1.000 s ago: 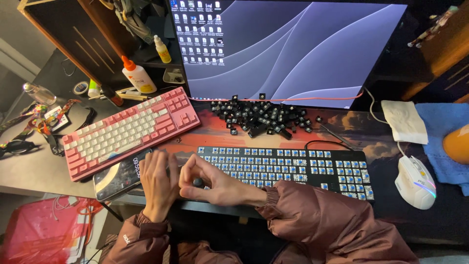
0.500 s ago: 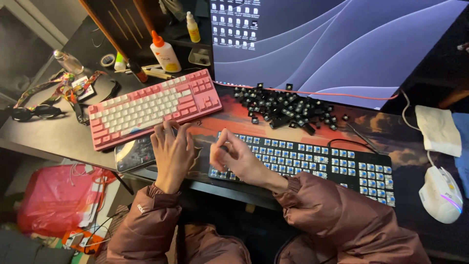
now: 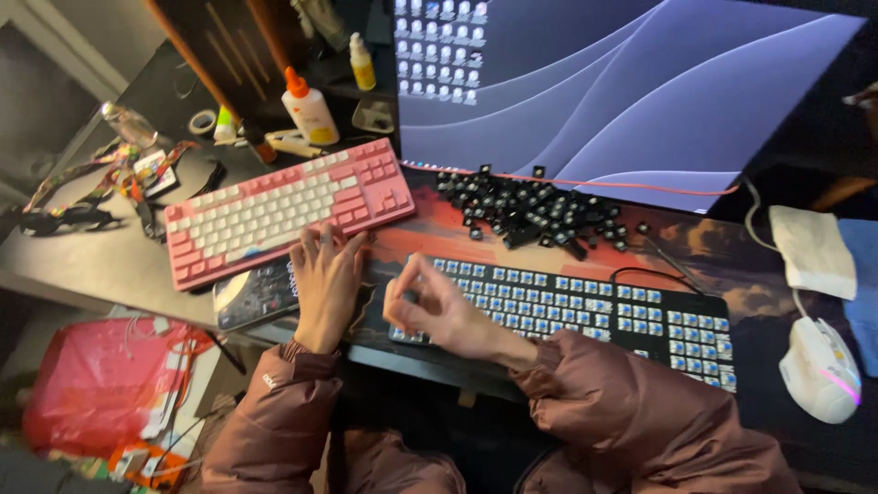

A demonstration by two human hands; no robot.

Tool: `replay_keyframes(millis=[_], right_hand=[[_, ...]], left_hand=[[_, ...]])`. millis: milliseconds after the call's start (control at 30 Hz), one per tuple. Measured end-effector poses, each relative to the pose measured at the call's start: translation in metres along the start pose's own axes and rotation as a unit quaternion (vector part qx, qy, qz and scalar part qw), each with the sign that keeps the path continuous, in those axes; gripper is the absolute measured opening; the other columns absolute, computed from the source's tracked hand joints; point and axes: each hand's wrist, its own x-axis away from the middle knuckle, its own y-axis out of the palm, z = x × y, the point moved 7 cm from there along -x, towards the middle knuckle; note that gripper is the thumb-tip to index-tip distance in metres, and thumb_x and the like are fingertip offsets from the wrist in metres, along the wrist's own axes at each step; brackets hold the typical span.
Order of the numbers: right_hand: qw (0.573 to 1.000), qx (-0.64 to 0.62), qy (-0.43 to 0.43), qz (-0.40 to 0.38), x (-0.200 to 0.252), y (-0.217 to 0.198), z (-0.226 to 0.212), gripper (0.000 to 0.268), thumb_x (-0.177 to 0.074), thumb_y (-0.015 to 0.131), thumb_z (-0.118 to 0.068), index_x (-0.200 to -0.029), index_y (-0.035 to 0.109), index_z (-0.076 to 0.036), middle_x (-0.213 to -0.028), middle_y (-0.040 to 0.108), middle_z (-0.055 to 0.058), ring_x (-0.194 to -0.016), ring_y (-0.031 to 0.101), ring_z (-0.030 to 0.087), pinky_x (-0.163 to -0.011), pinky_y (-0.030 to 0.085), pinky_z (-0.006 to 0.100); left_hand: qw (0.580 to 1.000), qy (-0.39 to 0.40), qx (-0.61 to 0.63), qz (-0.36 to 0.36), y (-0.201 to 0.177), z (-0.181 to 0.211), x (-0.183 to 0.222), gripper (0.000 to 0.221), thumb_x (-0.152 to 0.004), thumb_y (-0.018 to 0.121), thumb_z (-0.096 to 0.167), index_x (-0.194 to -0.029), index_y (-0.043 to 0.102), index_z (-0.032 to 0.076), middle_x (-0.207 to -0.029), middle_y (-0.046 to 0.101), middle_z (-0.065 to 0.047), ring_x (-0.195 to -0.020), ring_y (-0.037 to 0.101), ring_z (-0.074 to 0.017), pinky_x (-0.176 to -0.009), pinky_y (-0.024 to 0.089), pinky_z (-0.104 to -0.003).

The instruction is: Assembling a mechanical keyboard by manually inserting switches into the plate

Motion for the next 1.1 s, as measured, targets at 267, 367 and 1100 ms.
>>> replay_keyframes(millis=[267, 367, 1100], right_hand=[[1.000, -0.015, 0.014, -0.018, -0.008, 0.012, -0.013, 0.035, -0.134, 0.045, -0.044, -0.130, 0.058, -0.012, -0.087, 0.061, 0.003, -0.075, 0.049, 0.006, -0.070, 0.039, 0.022], [1.000, -0.010, 0.010, -0.025, -0.004, 0.014, -0.016, 0.020, -0.130, 0.062, -0.029, -0.130, 0.056, -0.010, -0.097, 0.072, 0.009, -0.089, 0.064, 0.012, -0.083, 0.047, 0.025], [0.999, -0.033, -0.003, -0.019, -0.004, 0.011, -0.007, 0.034, -0.136, 0.048, -0.041, -0.143, 0.056, -0.009, -0.091, 0.053, 0.001, -0.086, 0.053, 0.010, -0.085, 0.047, 0.026]], left_hand=[[0.999, 0.023, -0.020, 0.031, 0.009, 0.000, -0.008, 0.008, -0.107, 0.085, 0.040, -0.111, 0.092, 0.038, -0.115, 0.074, -0.007, -0.127, 0.064, -0.0352, -0.104, 0.047, -0.048], [0.999, 0.023, -0.024, 0.035, 0.009, -0.001, -0.008, 0.005, -0.106, 0.087, 0.041, -0.107, 0.091, 0.039, -0.108, 0.074, -0.003, -0.125, 0.063, -0.0324, -0.104, 0.047, -0.046], [1.000, 0.005, 0.009, 0.006, 0.022, -0.004, -0.012, 0.009, -0.101, 0.091, 0.042, -0.102, 0.089, 0.033, -0.100, 0.072, 0.001, -0.121, 0.060, -0.0291, -0.108, 0.045, -0.049]])
